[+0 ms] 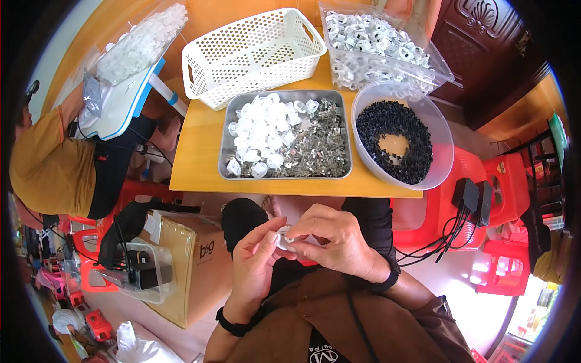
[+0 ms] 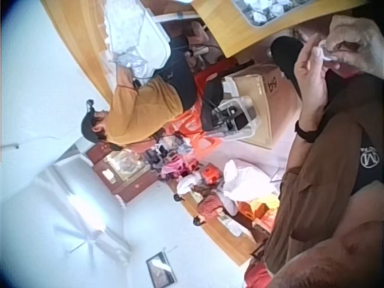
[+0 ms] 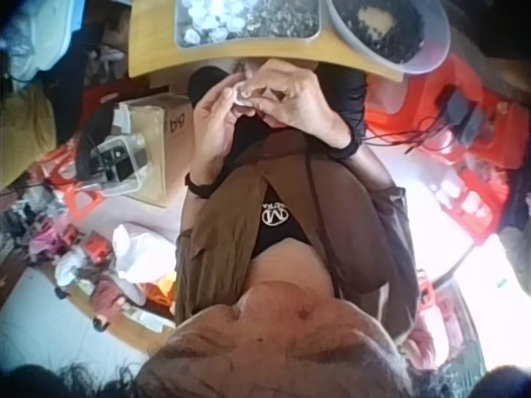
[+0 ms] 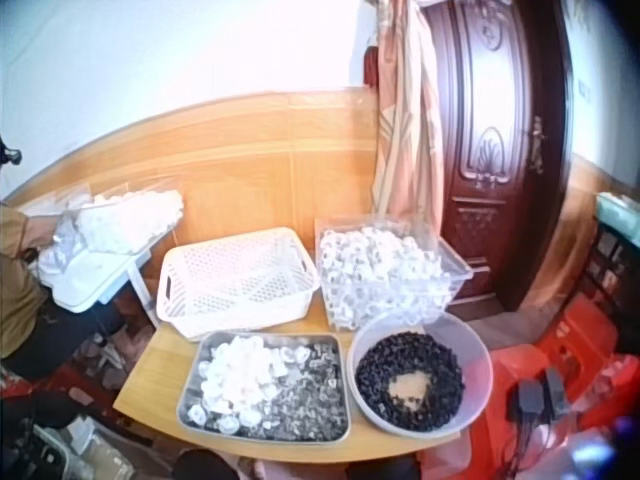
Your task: Assembling small plastic shoe components by inserting black pieces into white circular bases.
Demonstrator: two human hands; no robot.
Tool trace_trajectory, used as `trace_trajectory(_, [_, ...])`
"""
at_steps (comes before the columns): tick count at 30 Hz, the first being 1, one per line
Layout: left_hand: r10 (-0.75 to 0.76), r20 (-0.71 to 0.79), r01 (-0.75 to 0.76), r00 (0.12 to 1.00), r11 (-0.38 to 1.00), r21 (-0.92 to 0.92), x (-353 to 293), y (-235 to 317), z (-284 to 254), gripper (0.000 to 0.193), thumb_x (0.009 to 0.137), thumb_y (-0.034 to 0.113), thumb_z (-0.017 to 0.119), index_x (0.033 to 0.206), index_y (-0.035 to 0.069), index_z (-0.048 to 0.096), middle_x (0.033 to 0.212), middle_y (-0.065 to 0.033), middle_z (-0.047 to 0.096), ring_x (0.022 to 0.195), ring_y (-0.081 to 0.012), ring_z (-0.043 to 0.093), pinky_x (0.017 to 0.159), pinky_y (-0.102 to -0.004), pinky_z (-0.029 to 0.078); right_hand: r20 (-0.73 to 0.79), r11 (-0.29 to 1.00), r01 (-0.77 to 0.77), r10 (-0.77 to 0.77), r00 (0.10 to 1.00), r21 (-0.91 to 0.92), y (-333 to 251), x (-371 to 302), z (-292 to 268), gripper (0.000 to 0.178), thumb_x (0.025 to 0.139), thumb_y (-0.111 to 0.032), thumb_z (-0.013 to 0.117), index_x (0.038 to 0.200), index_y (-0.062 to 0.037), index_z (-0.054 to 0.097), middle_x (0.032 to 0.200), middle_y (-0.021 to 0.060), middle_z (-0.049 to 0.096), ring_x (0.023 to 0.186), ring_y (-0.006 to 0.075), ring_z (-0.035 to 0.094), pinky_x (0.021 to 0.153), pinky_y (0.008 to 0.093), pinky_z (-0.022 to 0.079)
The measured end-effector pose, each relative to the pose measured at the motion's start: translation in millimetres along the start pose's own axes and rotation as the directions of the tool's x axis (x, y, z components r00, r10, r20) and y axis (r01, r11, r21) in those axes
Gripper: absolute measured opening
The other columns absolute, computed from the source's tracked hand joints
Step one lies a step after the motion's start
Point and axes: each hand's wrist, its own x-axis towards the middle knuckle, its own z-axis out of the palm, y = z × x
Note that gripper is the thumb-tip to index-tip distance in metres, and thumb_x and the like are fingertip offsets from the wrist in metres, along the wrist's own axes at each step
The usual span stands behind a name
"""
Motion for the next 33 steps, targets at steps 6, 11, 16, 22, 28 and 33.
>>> trace_trajectory(6, [0.024,0.043,-0.024,0.999,1.000,-0.013,-2.6,-0.4,5.9,0.032,0.094,0.011,0.054,0.123,-0.003,0.054,0.109,-0.0154,0.063,0.093,-0.0210,0.064,0.076,-0.0334,0.055,-0.036,0.999,0.012,-0.013,0.999,-0.033,-1.2,-10.5,-7.3,0.020,0.072,-0.005,0.076,0.090,-0.0056,0.069,0.081,0.0056,0.062,0.067,0.0193,0.063,0.057,0.0291,0.051])
trace_trajectory(11, [0.004,0.043,-0.005,0.999,1.000,0.021,-4.5,-0.9,9.1,0.031,0.094,0.010,0.056,0.122,-0.002,0.055,0.109,-0.0144,0.063,0.094,-0.0201,0.063,0.077,-0.0326,0.055,-0.098,0.937,0.226,-0.260,0.961,-0.265,2.9,-19.7,-6.2,0.022,0.070,-0.012,0.078,0.090,-0.0093,0.070,0.081,0.0032,0.062,0.066,0.0193,0.062,0.056,0.0295,0.051])
trace_trajectory(16, [-0.016,0.041,0.015,0.999,1.000,0.023,-6.4,-6.6,12.2,0.031,0.092,0.010,0.058,0.121,-0.003,0.056,0.108,-0.0127,0.064,0.093,-0.0185,0.063,0.078,-0.0310,0.054,-0.156,0.968,0.181,-0.209,0.965,-0.172,0.7,-21.6,-3.6,0.023,0.069,-0.015,0.079,0.089,-0.0117,0.069,0.079,0.0020,0.060,0.064,0.0188,0.061,0.054,0.0302,0.050])
trace_trajectory(22, [-0.013,0.020,0.012,1.000,0.999,0.035,-7.6,-8.2,13.2,0.031,0.092,0.010,0.058,0.120,-0.004,0.056,0.107,-0.0131,0.064,0.093,-0.0185,0.063,0.077,-0.0311,0.054,-0.078,0.872,0.265,-0.324,0.943,-0.412,-2.5,-26.1,-6.8,0.023,0.069,-0.018,0.078,0.089,-0.0116,0.069,0.075,0.0016,0.058,0.062,0.0187,0.059,0.052,0.0302,0.049])
trace_trajectory(28, [-0.030,0.029,0.029,0.999,0.999,0.033,-9.4,-5.3,15.9,0.030,0.093,0.010,0.057,0.119,-0.004,0.057,0.103,-0.0142,0.065,0.087,-0.0205,0.065,0.074,-0.0329,0.056,-0.101,0.899,0.276,-0.327,0.940,-0.341,5.8,-28.1,-7.3,0.026,0.065,-0.012,0.082,0.089,-0.0105,0.071,0.077,0.0020,0.059,0.060,0.0165,0.058,0.050,0.0274,0.047])
trace_trajectory(33, [-0.008,0.042,0.004,0.999,0.994,0.109,-11.3,-5.7,15.5,0.032,0.093,0.015,0.057,0.119,-0.003,0.056,0.100,-0.0141,0.066,0.085,-0.0207,0.066,0.072,-0.0326,0.056,-0.167,0.973,0.139,-0.170,0.971,-0.185,-4.6,-25.2,-6.2,0.025,0.065,-0.007,0.080,0.087,-0.0108,0.070,0.079,0.0023,0.060,0.065,0.0184,0.061,0.053,0.0285,0.049])
